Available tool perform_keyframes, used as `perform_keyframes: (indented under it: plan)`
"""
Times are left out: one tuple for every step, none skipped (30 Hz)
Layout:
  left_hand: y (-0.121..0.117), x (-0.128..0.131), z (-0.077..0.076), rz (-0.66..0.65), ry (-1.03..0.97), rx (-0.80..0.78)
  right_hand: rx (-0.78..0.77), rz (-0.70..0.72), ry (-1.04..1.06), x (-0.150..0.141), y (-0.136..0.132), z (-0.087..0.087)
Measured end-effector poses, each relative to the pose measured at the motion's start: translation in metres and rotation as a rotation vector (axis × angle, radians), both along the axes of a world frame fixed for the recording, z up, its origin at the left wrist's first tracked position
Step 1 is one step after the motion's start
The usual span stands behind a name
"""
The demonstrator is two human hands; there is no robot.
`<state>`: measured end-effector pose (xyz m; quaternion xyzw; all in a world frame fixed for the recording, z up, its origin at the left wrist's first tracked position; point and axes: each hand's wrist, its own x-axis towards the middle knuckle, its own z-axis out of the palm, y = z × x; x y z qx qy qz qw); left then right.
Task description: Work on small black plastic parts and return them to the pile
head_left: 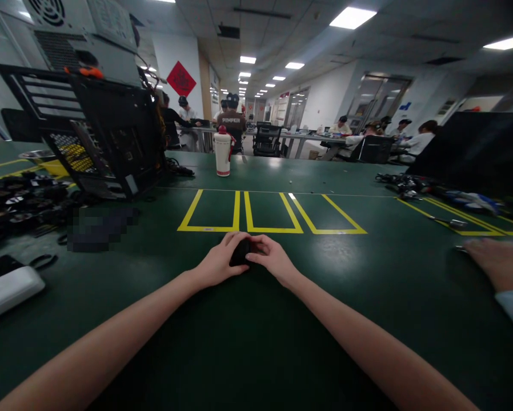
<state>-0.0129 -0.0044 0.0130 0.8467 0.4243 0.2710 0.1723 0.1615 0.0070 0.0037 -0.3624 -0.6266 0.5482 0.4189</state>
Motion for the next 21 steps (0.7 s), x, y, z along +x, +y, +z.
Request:
perform_keyframes:
  plan:
    - [-0.003, -0.002, -0.001, -0.024, -0.008, 0.017, 0.035, -0.003, 0.0, 0.0, -0.005, -0.002]
    - [-0.005, -0.003, -0.003, -0.04, -0.013, 0.039, 0.061, -0.009, -0.001, -0.001, -0.01, -0.003]
    - [-0.006, -0.004, -0.005, -0.048, -0.015, 0.06, 0.079, -0.016, 0.0, -0.001, -0.013, -0.004]
    - [-0.007, -0.004, -0.007, -0.047, -0.015, 0.076, 0.089, -0.017, 0.004, -0.002, -0.016, -0.005]
    - [-0.007, -0.005, -0.009, -0.039, -0.011, 0.087, 0.091, -0.015, 0.009, -0.003, -0.017, -0.006]
    - [-0.006, -0.005, -0.011, -0.03, -0.005, 0.094, 0.087, -0.011, 0.017, -0.004, -0.018, -0.006]
    - [-0.006, -0.005, -0.012, -0.021, 0.003, 0.098, 0.08, -0.007, 0.026, -0.005, -0.018, -0.006]
    - [-0.005, -0.005, -0.012, -0.013, 0.013, 0.101, 0.069, -0.006, 0.038, -0.006, -0.018, -0.006]
    - [-0.004, -0.004, -0.012, -0.009, 0.024, 0.105, 0.055, -0.01, 0.05, -0.006, -0.017, -0.005]
    - [-0.003, -0.004, -0.012, -0.004, 0.035, 0.113, 0.042, -0.018, 0.063, -0.007, -0.017, -0.005]
    - [-0.002, -0.003, -0.011, 0.003, 0.05, 0.125, 0.031, -0.029, 0.073, -0.008, -0.016, -0.004]
    - [-0.001, -0.003, -0.011, 0.013, 0.068, 0.14, 0.025, -0.04, 0.08, -0.009, -0.015, -0.004]
    - [0.001, -0.003, -0.01, 0.024, 0.09, 0.157, 0.023, -0.054, 0.082, -0.009, -0.014, -0.004]
    - [0.002, -0.002, -0.01, 0.037, 0.112, 0.174, 0.024, -0.069, 0.082, -0.009, -0.013, -0.004]
    - [0.002, -0.002, -0.009, 0.051, 0.133, 0.189, 0.025, -0.083, 0.08, -0.009, -0.012, -0.004]
    - [0.003, -0.002, -0.009, 0.066, 0.151, 0.198, 0.021, -0.091, 0.076, -0.009, -0.011, -0.005]
    - [0.003, -0.002, -0.008, 0.081, 0.163, 0.205, 0.012, -0.091, 0.069, -0.009, -0.01, -0.006]
    - [0.002, -0.002, -0.008, 0.093, 0.168, 0.209, 0.001, -0.086, 0.062, -0.009, -0.009, -0.007]
    - [0.002, -0.002, -0.007, 0.097, 0.169, 0.211, -0.01, -0.076, 0.055, -0.008, -0.009, -0.008]
    - [0.001, -0.002, -0.006, 0.092, 0.164, 0.209, -0.017, -0.064, 0.052, -0.008, -0.008, -0.009]
    - [0.0, -0.003, -0.005, 0.077, 0.154, 0.204, -0.02, -0.054, 0.056, -0.008, -0.008, -0.009]
